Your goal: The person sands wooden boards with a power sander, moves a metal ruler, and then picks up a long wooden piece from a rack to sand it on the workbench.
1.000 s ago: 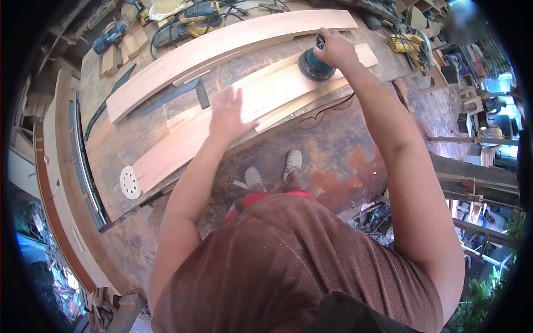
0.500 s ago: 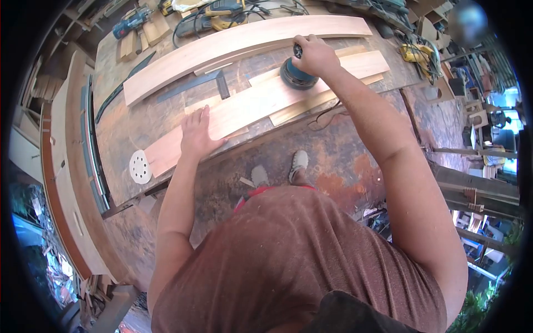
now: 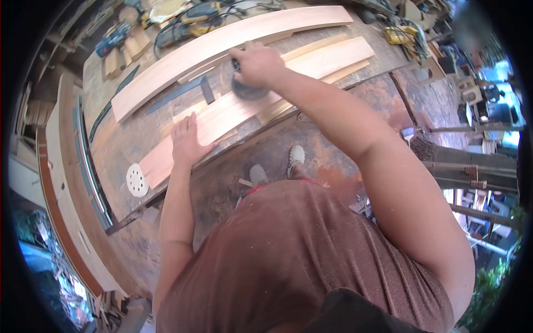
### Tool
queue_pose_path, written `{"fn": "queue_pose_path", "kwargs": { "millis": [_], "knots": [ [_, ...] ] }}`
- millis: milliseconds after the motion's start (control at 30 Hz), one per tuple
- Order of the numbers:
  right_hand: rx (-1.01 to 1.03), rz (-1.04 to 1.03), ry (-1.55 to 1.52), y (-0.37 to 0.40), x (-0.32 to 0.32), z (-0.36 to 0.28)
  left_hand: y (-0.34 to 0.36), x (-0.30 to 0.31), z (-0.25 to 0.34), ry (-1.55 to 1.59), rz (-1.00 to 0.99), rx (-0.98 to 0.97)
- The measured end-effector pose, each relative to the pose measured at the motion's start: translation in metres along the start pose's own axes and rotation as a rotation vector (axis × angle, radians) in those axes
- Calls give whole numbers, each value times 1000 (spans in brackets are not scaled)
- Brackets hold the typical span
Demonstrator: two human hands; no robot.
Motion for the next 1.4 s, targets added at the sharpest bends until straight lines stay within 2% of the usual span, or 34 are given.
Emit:
{"fn": "queue_pose_path", "kwargs": {
  "millis": [67,300,500,533,733,833,967,1133,1267,1400],
  "knots": [
    [-2,-56,-43,5,4,-2,0,-7,-7,-25,9,5],
    [-71,-29,-65,5,3,53,6,-12,-8,8,21,-17],
    [-229,-19,-12,2,14,145,2,-10,-5,4,40,-6],
    [-212,91,23,-2,10,167,1,-9,-4,5,33,0],
    [-339,177,88,-2,16,291,0,-7,-3,10,48,6],
    [-463,145,99,2,22,352,3,-10,-7,5,40,10],
    [-522,46,56,4,28,421,1,-12,-5,24,20,35],
    [-598,119,256,-3,28,519,3,-12,-6,-12,26,26],
    [-598,121,269,-8,27,569,-1,-11,-2,-12,28,6],
    [-570,107,263,-15,28,566,-3,-14,-5,-6,19,20]
  ]
}}
Point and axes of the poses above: each hand's wrist, its own y-axis away from the middle knuckle, its own x-axis out of the back of the hand, z = x × y, the point moved 9 cm from there along -y, towards the middle knuckle, and after that the axes turned 9 degrees about z, right-handed, at the moved point
